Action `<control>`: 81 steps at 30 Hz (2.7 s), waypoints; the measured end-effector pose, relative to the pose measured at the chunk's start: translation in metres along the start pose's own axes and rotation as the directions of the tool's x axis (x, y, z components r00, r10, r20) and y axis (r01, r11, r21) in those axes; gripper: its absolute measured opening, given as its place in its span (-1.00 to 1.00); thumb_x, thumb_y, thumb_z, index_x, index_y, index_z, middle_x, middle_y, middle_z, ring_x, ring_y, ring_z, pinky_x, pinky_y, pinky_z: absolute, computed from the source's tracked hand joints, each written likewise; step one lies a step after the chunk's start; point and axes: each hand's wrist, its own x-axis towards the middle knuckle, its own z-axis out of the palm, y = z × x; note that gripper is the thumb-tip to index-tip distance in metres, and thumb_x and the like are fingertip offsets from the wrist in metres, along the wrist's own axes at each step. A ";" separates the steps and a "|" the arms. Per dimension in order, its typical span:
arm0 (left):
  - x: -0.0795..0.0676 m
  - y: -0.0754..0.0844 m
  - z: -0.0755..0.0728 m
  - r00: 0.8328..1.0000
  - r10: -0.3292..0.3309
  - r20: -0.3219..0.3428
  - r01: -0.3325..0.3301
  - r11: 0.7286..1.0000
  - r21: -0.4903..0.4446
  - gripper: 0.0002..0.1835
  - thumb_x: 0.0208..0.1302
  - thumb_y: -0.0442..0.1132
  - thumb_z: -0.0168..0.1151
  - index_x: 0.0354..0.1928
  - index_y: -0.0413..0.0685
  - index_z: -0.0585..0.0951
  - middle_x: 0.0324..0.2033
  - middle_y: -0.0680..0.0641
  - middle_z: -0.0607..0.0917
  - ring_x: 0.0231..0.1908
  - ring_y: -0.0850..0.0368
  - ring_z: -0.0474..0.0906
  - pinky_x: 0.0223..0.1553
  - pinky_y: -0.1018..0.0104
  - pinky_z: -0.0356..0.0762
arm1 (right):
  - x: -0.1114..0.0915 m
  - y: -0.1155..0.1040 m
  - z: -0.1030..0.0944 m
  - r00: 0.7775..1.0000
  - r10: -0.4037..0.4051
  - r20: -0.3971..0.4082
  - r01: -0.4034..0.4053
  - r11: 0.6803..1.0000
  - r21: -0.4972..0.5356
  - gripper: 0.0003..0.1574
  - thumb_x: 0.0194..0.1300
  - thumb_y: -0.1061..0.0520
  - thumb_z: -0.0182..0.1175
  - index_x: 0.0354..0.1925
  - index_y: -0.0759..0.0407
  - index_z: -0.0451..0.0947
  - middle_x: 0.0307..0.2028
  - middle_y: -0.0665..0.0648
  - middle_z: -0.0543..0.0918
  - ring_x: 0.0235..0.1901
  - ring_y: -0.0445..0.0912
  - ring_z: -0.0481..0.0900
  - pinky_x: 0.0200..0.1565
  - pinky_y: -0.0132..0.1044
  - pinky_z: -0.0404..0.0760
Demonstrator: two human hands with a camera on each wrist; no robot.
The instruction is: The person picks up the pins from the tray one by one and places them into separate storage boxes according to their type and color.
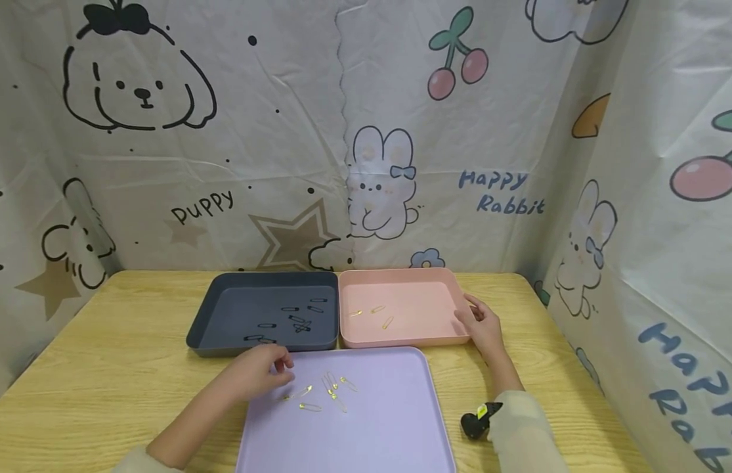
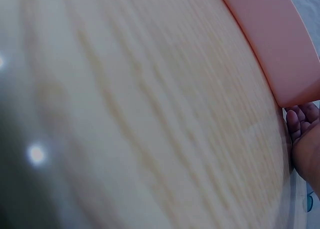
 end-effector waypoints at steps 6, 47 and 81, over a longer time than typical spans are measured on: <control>-0.010 -0.005 0.000 1.000 -0.013 0.028 0.013 1.000 -0.017 -0.86 0.04 -0.19 0.35 -0.37 -0.01 0.59 -0.50 0.11 0.53 -0.47 0.25 0.36 -0.44 0.40 0.34 | -0.001 0.000 -0.001 1.000 -0.005 0.001 0.005 1.000 -0.002 -0.30 0.27 -0.01 0.17 0.34 0.03 0.25 0.19 0.27 0.42 0.15 0.00 0.37 -0.22 -0.71 0.35; -0.014 -0.002 -0.003 0.999 0.052 -0.011 -0.051 0.999 0.014 -0.86 0.13 -0.24 0.27 -0.54 0.09 0.54 -0.54 0.17 0.49 -0.51 0.35 0.32 -0.46 0.46 0.35 | -0.001 0.000 0.000 1.000 -0.005 0.005 0.005 1.000 0.017 -0.30 0.27 0.03 0.18 0.34 0.03 0.25 0.19 0.27 0.41 0.15 -0.01 0.36 -0.22 -0.71 0.37; 0.077 0.060 -0.015 0.993 0.103 -0.052 -0.104 0.994 -0.023 -0.94 0.18 -0.22 0.26 -0.41 -0.01 0.63 -0.46 0.09 0.59 -0.45 0.26 0.42 -0.37 0.37 0.41 | -0.001 0.001 0.002 1.000 -0.018 0.001 0.018 1.000 0.010 -0.31 0.27 0.05 0.17 0.33 0.05 0.26 0.20 0.29 0.41 0.17 0.01 0.36 -0.22 -0.72 0.35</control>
